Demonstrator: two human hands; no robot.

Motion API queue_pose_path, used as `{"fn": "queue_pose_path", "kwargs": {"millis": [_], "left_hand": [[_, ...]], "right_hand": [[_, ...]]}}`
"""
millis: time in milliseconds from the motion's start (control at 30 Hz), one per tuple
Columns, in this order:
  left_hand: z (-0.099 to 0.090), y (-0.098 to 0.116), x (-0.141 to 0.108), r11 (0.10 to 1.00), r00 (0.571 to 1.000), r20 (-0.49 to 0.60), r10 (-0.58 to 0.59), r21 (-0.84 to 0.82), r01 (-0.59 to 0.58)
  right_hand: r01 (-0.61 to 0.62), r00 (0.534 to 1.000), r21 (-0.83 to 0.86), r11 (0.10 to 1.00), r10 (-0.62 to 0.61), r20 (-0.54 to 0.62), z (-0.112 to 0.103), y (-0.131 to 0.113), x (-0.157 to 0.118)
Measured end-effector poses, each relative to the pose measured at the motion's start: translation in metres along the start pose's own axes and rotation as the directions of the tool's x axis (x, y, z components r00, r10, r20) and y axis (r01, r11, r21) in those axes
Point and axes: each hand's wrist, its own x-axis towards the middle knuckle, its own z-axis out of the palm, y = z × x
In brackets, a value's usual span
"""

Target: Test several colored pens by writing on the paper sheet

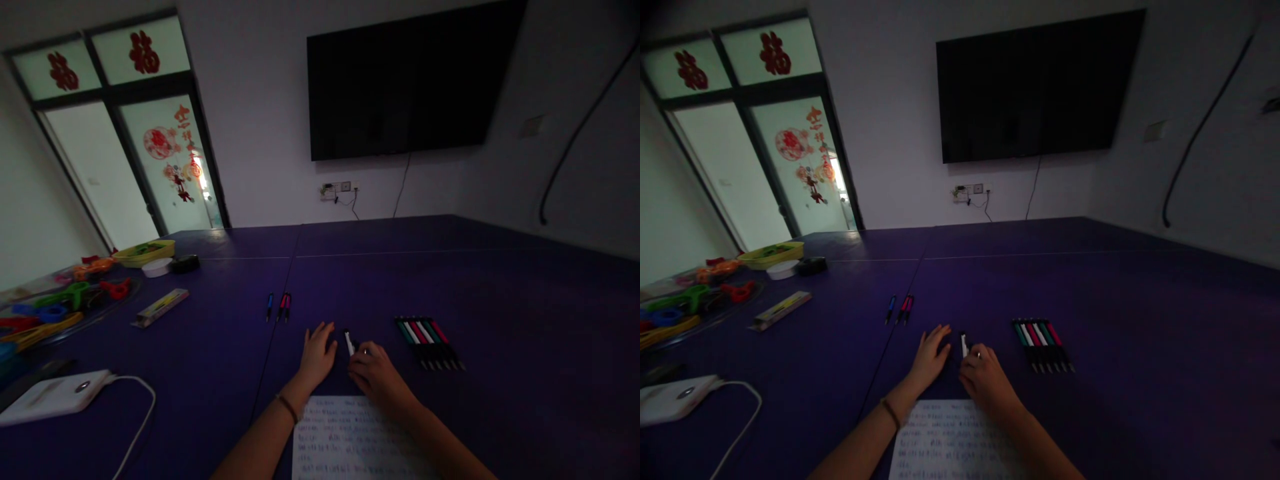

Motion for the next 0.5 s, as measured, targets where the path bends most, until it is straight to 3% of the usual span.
{"fn": "queue_pose_path", "kwargs": {"millis": [300, 500], "left_hand": [[-0.005, 0.006, -0.003, 0.995, 0.999, 0.018, 0.049, 0.09, -0.05], [-0.003, 0.008, -0.004, 0.986, 0.994, -0.03, 0.109, 0.126, -0.105]], "right_hand": [[-0.093, 0.996, 0.031, 0.995, 0.093, 0.002, 0.011, 0.005, 0.0], [-0.17, 0.985, 0.056, 0.984, 0.171, -0.015, 0.01, 0.002, 0.0]]}}
